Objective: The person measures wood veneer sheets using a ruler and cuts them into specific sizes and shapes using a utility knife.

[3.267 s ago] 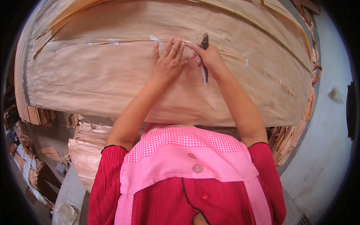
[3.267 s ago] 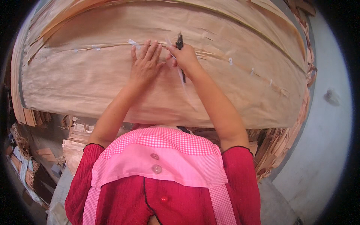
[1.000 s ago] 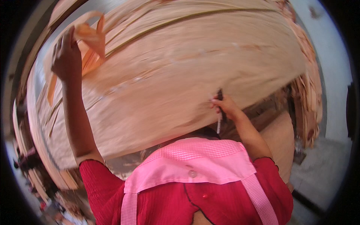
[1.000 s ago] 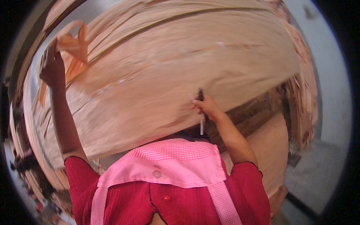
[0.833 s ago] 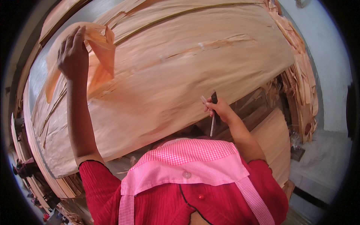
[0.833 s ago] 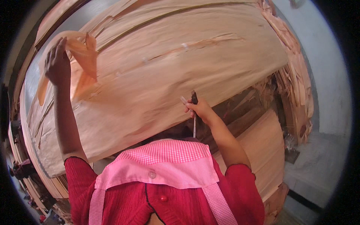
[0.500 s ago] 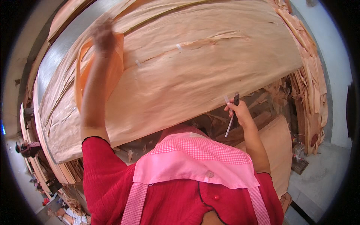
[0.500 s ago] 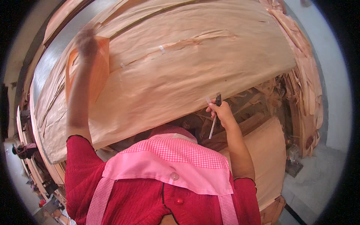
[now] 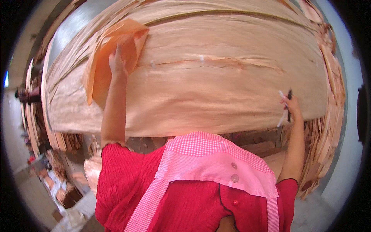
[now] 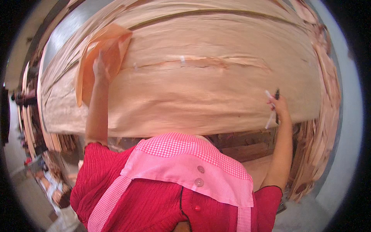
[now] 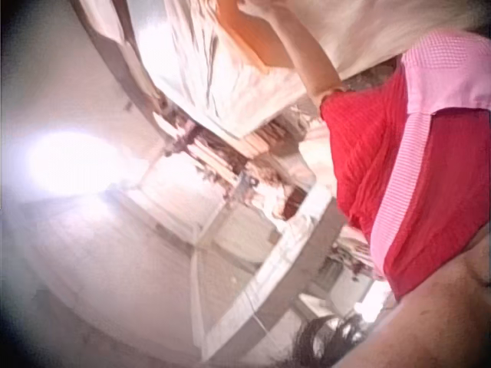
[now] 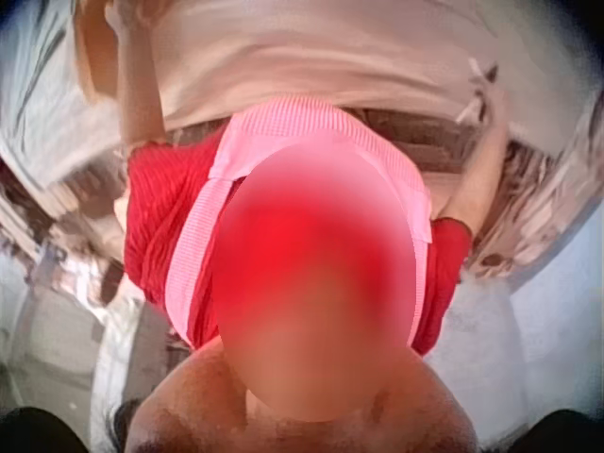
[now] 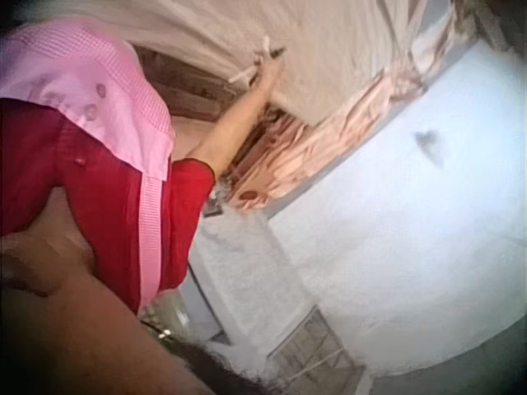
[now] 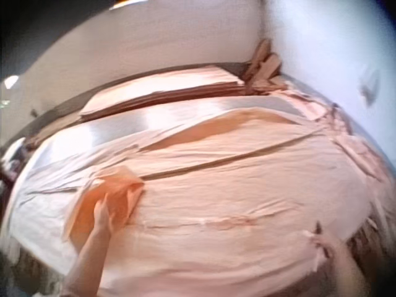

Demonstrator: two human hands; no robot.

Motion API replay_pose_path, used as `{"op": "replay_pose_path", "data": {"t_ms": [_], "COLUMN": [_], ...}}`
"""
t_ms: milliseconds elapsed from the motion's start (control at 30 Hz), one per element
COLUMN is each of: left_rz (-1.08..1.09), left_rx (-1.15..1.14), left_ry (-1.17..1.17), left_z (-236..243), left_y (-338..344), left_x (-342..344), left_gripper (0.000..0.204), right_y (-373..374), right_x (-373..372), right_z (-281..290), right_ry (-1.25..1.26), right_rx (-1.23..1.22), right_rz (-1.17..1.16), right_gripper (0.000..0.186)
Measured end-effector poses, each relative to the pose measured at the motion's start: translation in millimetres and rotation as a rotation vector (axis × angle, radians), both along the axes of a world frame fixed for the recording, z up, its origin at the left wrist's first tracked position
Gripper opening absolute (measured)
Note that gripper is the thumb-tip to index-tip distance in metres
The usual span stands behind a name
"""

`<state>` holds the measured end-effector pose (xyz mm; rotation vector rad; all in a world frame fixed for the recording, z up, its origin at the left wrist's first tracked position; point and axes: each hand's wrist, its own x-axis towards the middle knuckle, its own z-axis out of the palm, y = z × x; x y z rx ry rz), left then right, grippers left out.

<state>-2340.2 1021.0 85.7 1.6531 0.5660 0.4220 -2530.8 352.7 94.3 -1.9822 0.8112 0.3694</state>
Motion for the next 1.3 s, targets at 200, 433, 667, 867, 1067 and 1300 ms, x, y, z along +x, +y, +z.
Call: {"op": "replay_pose_path", "data": {"t_ms": [200, 433, 667, 867, 1067, 1300], "left_rz": [-0.719, -0.896, -0.838, -0.718, -0.664, -0.753], "left_rx": [0.334, 1.039, 1.076, 0.89, 1.34, 1.194], "left_ry": [-0.068, -0.174, -0.103, -0.157, -0.089, -0.121], "left_z": [-11, -46, -67, -72, -60, -49], "left_y": [-141, -400, -431, -463, -480, -500], "left_x": [-55, -89, -98, -99, -103, -84], "left_gripper": [0.034, 0.069, 0.064, 0.059, 0.053, 0.055], "right_y": [13, -5, -3, 57, 46, -49], "right_x": [53, 61, 87, 137, 141, 133], "right_z": [6, -22, -25, -46, -51, 2], "right_ry": [0.061, 0.08, 0.013, -0.021, -0.053, 0.147], "right_rx": [0.095, 0.388, 0.448, 0.569, 0.208, 0.168], "right_rz": [0.138, 0.064, 0.301, 0.17, 0.516, 0.43], "right_gripper": [0.012, 0.018, 0.016, 0.017, 0.017, 0.019]}}
